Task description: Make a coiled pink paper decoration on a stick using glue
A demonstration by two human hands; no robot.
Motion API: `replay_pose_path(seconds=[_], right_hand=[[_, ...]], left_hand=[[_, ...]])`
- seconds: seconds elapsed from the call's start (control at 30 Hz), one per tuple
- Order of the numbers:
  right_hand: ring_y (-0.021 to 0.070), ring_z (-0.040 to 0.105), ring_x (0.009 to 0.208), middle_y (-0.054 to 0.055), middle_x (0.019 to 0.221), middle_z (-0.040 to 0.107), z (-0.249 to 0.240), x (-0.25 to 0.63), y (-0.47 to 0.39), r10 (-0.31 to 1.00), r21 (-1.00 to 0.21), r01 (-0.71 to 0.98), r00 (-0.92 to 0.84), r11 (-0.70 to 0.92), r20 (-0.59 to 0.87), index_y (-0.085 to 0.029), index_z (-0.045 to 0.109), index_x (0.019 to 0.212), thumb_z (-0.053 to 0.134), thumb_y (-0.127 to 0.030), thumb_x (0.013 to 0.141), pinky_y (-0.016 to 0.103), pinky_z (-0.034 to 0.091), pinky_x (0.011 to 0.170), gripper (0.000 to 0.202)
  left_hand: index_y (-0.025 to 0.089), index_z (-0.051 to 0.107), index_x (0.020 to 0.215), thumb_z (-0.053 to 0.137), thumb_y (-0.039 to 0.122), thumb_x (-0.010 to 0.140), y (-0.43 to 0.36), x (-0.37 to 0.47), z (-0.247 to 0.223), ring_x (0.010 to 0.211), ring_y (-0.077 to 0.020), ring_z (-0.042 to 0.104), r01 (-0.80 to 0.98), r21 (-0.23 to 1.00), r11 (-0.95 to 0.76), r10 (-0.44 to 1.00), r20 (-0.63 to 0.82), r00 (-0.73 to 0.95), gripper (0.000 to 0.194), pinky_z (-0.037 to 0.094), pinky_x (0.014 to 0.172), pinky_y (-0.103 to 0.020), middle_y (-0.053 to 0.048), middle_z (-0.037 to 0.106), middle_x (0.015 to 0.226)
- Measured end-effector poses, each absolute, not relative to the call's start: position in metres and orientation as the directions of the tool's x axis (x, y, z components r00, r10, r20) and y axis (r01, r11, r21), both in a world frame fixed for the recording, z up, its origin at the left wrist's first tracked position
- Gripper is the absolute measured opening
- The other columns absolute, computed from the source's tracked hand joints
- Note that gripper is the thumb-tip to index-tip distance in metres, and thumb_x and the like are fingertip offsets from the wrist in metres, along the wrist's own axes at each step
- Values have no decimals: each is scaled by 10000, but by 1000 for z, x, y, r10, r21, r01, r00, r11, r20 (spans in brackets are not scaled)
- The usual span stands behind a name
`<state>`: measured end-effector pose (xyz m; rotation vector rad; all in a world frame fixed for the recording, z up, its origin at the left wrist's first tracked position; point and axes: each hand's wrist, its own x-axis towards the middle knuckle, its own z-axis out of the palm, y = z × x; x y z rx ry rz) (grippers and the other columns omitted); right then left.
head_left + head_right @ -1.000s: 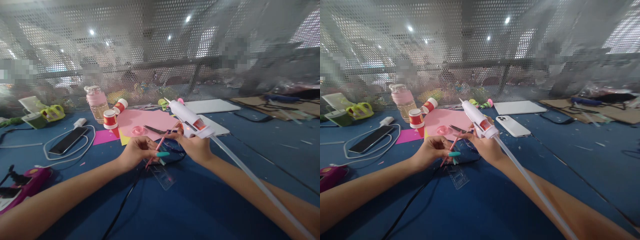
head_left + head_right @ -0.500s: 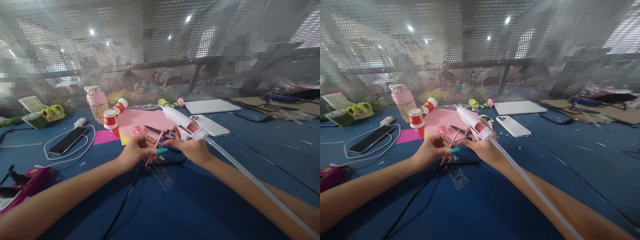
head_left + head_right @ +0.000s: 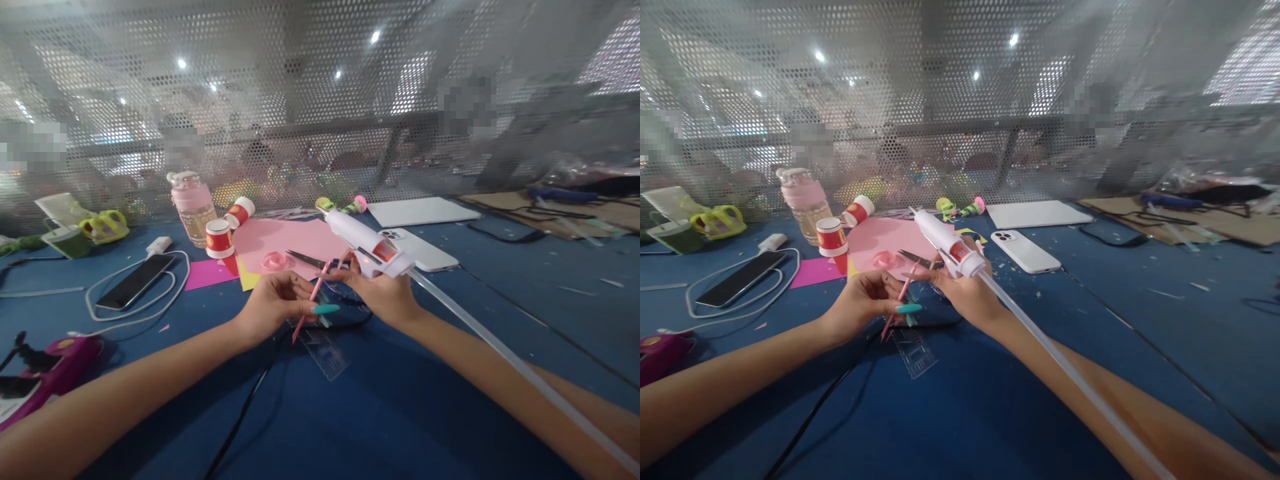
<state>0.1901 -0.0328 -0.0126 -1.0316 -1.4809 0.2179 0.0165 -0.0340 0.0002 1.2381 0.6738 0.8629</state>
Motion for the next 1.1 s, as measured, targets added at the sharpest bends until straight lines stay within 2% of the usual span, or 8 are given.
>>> replay_pose_path(seconds=[0.1, 0.27, 0.4, 0.6, 0.8, 1.1], right_hand=[[99, 471, 468, -43, 557, 480, -13, 192, -31, 692, -679, 467, 178, 566, 699, -211, 446, 594, 698, -454, 621, 266, 466, 504, 352], [93, 423, 418, -55, 530, 459, -11, 194, -28, 705, -717, 428, 222, 551, 674, -211, 490, 679, 685, -412, 656, 279, 452, 478, 282], [94, 419, 416, -47, 527, 451, -9, 194, -26, 702, -745, 358, 270, 563, 659, -214, 488, 658, 657, -396, 692, 283, 455, 475, 251], [85, 422, 430, -58, 557, 447, -13, 193, -29, 744, -747, 358, 179, 561, 644, -209, 479, 688, 729, -467, 569, 251, 425, 435, 378], [97, 425, 462, -41, 599, 481, -11, 187, -37, 749, -705, 435, 98, 560, 656, -215, 458, 692, 710, -572, 516, 254, 416, 443, 471], [95, 472, 457, -23, 609, 530, -9, 188, -35, 684, -647, 475, 121, 596, 719, -215, 439, 664, 632, -560, 643, 244, 443, 453, 397]], left_hand=[[97, 571, 625, 817, 205, 465, -35, 17, 1, 458, -95, 594, -178, 977, 115, 842, 0, 540, 313, 519, 488, -207, -1, 634, 531], [100, 558, 617, 815, 204, 465, -35, 17, 0, 445, -91, 582, -157, 982, 108, 848, -9, 531, 316, 509, 475, -208, 8, 621, 517], [101, 567, 639, 803, 203, 488, -30, 16, -4, 439, -81, 574, -156, 985, 71, 871, 14, 491, 298, 486, 457, -185, 14, 613, 520], [105, 562, 707, 797, 198, 496, -26, 14, -6, 471, -90, 595, -176, 980, 88, 884, 4, 467, 329, 499, 469, -184, 21, 609, 535], [114, 542, 699, 803, 184, 492, -31, 16, -5, 467, -92, 596, -195, 978, 72, 863, 37, 504, 340, 509, 480, -191, 21, 621, 541], [95, 563, 641, 810, 225, 486, -33, 16, -4, 476, -92, 591, -149, 989, 17, 860, 62, 506, 319, 515, 491, -204, 4, 629, 549]])
